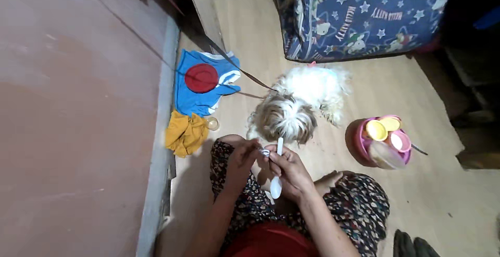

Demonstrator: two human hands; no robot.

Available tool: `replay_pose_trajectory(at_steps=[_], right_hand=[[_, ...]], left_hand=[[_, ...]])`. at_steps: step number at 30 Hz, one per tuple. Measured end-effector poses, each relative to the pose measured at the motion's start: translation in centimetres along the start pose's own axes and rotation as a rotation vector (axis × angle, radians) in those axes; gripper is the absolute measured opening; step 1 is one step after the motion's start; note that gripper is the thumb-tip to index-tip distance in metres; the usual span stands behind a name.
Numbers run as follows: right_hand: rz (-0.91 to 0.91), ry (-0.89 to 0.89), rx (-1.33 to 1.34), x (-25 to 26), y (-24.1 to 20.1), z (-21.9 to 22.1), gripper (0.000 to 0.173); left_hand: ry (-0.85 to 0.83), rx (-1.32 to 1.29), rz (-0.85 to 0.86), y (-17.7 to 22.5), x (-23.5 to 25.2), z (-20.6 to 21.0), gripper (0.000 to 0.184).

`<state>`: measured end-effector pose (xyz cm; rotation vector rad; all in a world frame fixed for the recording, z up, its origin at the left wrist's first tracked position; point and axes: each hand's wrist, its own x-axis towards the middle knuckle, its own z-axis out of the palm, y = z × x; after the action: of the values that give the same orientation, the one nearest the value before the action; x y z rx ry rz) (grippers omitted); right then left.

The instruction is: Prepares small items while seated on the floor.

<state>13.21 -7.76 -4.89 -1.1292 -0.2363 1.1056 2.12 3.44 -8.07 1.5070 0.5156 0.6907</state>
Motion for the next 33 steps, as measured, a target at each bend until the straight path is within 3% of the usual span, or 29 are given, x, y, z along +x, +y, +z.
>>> replay_pose_trajectory(at_steps=[3,7,10,13,15,18,21,23,25,27,30,33], right_hand=[[-0.132,0.033,-0.157,-1.0,0.2,0.0,0.014],[-0.294,0.065,-0.495,-1.6,0.1,-0.7,0.009],[-0.230,0.029,-0.466,-1.6,0.0,-0.5,0.009],[-0.163,-0.043,-0.274,-1.4,0.0,-0.8,0.012],[-0.161,0.007,-0.261,-1.3,-0.1,-1.3,0.014],[-0.351,0.102,-0.639,-1.4,-0.8,-1.9,0.011],[-0.796,-0.036,-1.077,-1.3,-0.5,-2.8,0.011],[-0.981,-0.138,-1.218,-1.5,-0.3,-3.0,0.013],[-1.017,-0.175,-1.198,-1.8,-0.1,-3.0,0.013],[-0.833,-0.148,-0.971,-2.4,0.0,-2.8,0.013],[-0.381,0.030,-0.532,-3.1,-0.3,-1.8,0.015],[-0.242,0.047,-0.290,-2.9,0.0,-1.8,0.013]], left_hand=[[0.024,-0.046,-0.039,1.2,0.1,0.8,0.014],[0.011,0.080,-0.083,2.5,-0.1,0.8,0.014],[0.055,0.119,-0.039,2.6,-0.5,1.3,0.014],[0.090,0.070,0.006,2.4,-0.9,1.6,0.014],[0.057,0.054,-0.029,2.6,-0.9,1.6,0.015],[-0.033,0.074,-0.290,3.7,-0.5,1.5,0.020],[-0.078,-0.180,-0.587,4.0,-0.2,1.2,0.020],[-0.037,-0.457,-0.744,3.6,-0.4,1.0,0.017],[0.023,-0.605,-0.826,3.4,-0.8,1.2,0.014],[0.038,-0.553,-0.704,3.6,-1.5,1.7,0.016],[0.016,-0.229,-0.277,4.2,-2.6,1.8,0.016],[-0.012,0.021,-0.006,4.1,-3.0,1.5,0.019]])
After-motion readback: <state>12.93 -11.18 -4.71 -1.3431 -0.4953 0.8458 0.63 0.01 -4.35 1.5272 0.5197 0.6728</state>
